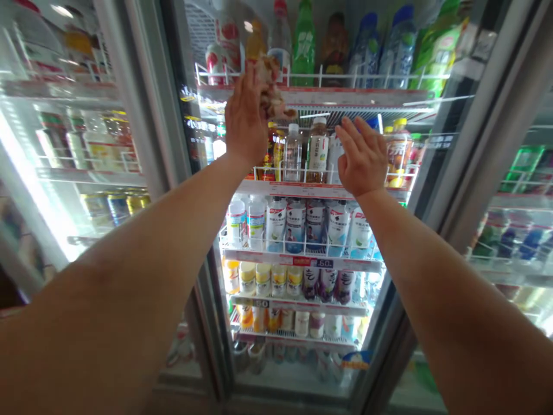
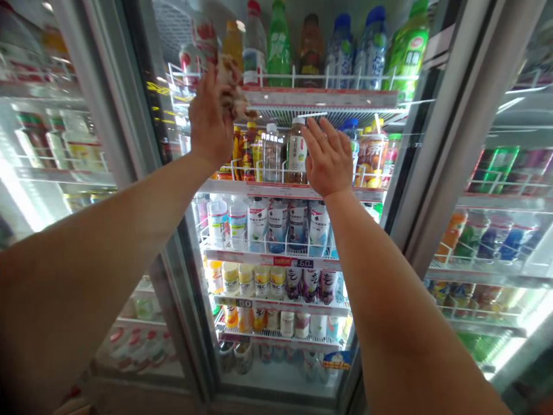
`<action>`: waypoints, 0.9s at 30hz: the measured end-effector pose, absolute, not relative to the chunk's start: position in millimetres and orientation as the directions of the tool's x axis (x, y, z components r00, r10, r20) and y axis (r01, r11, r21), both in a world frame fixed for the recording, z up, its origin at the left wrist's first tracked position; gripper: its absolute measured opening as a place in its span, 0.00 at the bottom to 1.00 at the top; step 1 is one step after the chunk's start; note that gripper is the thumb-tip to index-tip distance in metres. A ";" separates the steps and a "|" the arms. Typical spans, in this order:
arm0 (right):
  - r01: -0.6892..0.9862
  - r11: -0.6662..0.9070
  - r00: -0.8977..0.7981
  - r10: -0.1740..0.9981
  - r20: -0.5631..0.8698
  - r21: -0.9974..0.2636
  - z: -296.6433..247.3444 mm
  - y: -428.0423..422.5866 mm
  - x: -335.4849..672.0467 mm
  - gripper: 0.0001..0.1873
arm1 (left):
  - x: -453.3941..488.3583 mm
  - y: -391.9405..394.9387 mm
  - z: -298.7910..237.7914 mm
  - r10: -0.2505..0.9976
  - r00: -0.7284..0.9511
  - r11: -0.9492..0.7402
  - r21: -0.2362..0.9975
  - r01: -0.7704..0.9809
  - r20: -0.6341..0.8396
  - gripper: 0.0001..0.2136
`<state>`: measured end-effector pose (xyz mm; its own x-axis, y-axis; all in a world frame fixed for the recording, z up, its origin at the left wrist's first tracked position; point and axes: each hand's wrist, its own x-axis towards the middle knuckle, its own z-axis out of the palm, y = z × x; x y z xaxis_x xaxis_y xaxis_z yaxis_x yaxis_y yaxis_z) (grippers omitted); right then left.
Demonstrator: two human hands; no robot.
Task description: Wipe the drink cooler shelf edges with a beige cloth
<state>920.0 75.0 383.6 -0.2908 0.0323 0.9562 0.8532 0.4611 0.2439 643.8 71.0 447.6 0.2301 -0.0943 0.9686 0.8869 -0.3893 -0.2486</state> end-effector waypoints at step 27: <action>0.864 0.451 -0.284 0.066 0.957 0.225 384.5 71.6 920.2 0.30 | 649.6 86.6 431.9 -0.195 0.308 -0.298 -0.356 0.886 0.931 0.18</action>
<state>920.2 71.6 384.5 -0.2836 0.0659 0.9567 0.8636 0.4512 0.2249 649.6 86.6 431.9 0.3081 -0.1954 0.9311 0.8858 -0.2981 -0.3557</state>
